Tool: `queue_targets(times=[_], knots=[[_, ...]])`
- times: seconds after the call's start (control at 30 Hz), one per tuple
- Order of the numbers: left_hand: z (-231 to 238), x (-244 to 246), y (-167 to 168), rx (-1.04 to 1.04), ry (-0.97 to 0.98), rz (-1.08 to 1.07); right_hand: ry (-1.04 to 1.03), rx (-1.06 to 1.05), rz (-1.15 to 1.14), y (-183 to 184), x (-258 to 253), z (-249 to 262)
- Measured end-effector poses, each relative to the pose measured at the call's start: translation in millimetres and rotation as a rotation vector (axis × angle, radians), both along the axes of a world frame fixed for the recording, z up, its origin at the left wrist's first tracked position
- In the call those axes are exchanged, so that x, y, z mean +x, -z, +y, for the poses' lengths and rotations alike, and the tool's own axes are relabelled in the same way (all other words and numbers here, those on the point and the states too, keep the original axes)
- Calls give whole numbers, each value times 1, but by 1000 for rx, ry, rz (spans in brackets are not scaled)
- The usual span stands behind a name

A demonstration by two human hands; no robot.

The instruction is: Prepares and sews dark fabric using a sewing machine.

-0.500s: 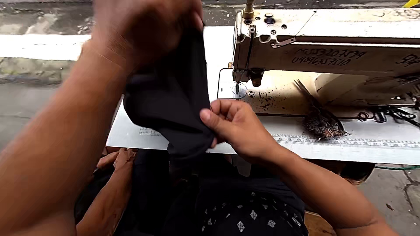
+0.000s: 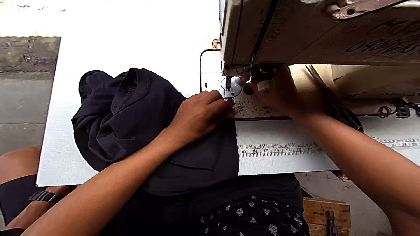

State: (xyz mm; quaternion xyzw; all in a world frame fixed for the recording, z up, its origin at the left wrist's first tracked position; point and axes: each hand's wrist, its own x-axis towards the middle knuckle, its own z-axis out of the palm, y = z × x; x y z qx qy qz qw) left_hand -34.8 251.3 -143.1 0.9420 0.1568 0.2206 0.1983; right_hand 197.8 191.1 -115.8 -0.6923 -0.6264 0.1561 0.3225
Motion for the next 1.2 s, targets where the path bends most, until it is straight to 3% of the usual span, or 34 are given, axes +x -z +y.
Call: queue_targets(times=[0.3, 0.53, 0.67, 0.77, 1.03, 1.2], knots=[[1, -2, -10, 83, -112, 0, -146, -131, 5, 23, 1, 20], [0, -8, -23, 77, -66, 169, -264, -151, -136, 33, 6, 29], [1, -12, -20, 9, -116, 161, -424, -191, -342, 7, 17, 14], [0, -15, -19, -53, -137, 129, -379, -119, -481, -11, 27, -6], [2, -9, -26, 82, -78, 109, -98, -168, -353, -17, 14, -29], [7, -11, -25, 31, -88, 164, -89, 51, -88, -3, -32, -63]])
